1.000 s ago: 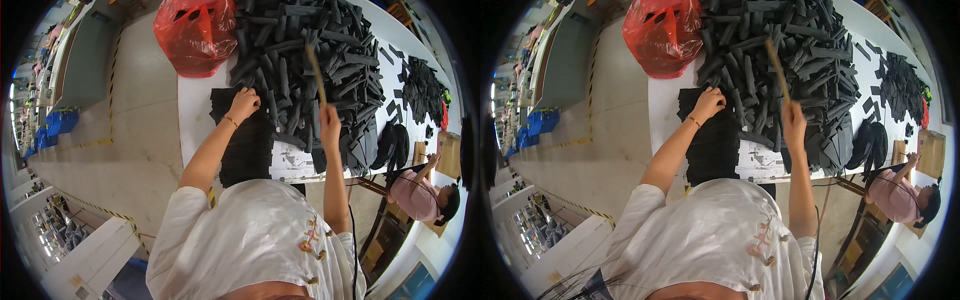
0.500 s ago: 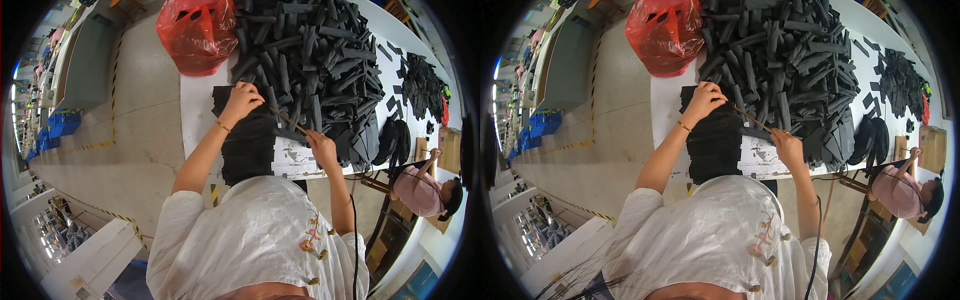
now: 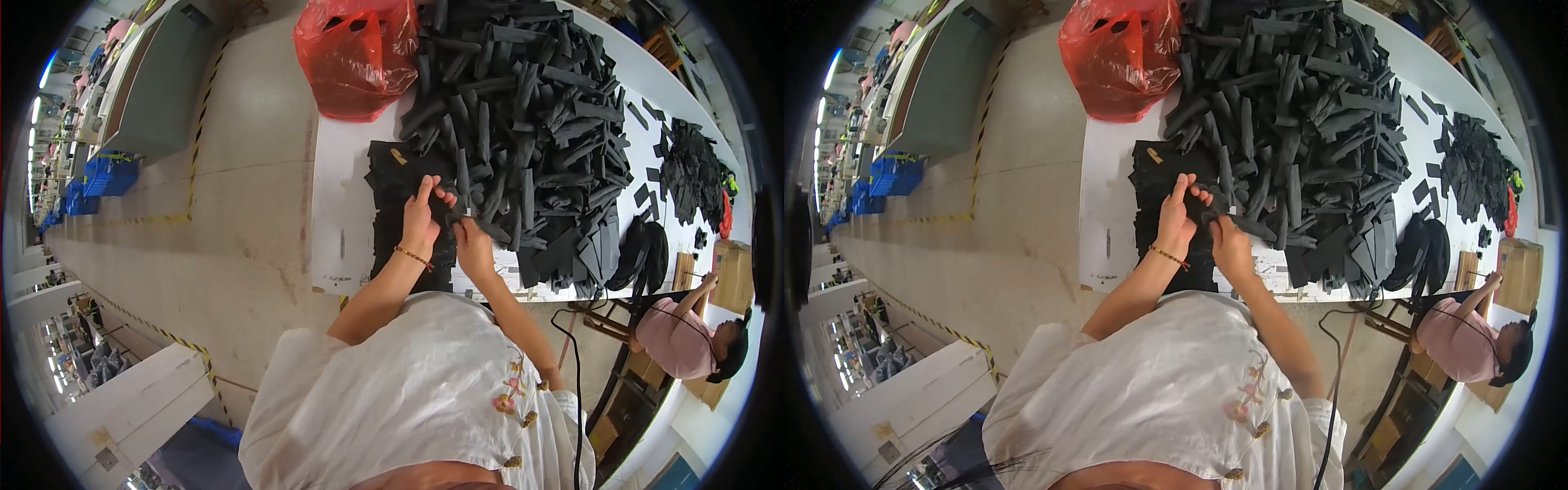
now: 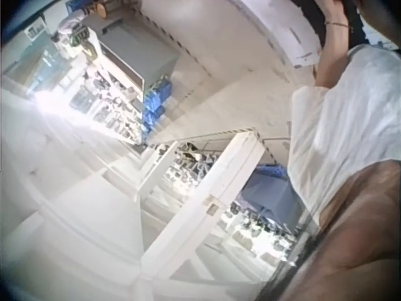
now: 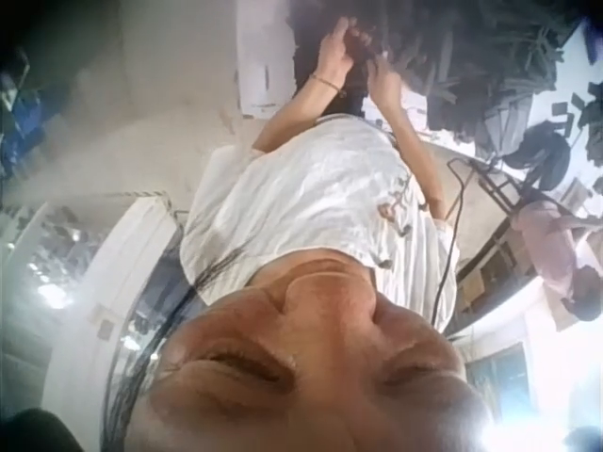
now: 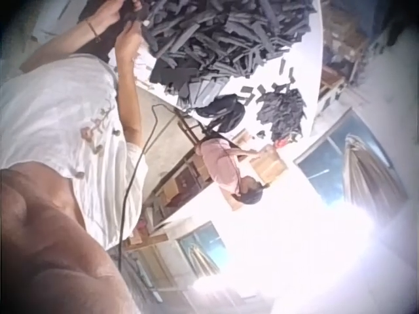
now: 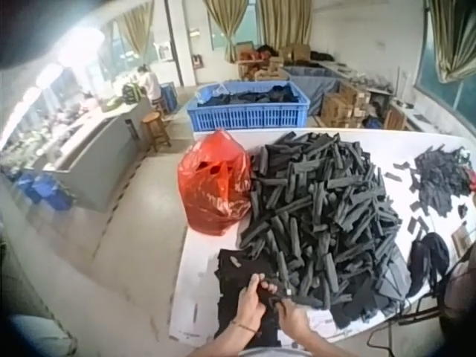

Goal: Sort and inspect small black foam components using a wooden stick at a factory workbench.

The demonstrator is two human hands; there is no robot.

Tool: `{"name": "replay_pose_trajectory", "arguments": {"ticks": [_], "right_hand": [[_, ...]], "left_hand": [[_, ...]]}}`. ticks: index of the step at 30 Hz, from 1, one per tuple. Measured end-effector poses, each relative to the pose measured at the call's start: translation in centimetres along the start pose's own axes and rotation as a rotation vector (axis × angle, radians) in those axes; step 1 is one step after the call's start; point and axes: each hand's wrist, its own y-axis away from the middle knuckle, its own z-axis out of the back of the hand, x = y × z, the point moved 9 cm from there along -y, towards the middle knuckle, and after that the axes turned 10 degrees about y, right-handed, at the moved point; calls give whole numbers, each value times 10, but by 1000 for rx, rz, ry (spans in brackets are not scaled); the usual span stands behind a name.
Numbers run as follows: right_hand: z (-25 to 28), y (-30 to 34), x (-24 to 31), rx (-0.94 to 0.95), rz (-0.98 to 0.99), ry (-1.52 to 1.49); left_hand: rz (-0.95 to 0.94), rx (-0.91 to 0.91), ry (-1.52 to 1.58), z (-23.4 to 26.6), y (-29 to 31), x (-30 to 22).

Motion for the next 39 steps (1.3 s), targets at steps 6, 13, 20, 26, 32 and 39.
{"name": "replay_pose_trajectory", "arguments": {"ticks": [6,13,20,26,32,39], "right_hand": [[17,68,-11,174,-22,147],[84,140,-26,327,-192,-99],[73,18,12,-188,-285,-526],[46,-19,-11,-118,-269,-668],[53,-31,-22,-165,-193,-667],[85,25,-129,-488,-502,-534]], "left_hand": [[-182,-141,-200,2,-14,-50],[-282,45,-236,-42,-30,-99],[-259,-162,-193,-26,-19,-35],[-84,-21,-704,-50,-9,-22],[260,544,-835,-51,24,41],[64,276,-830,-16,-6,13]]}}
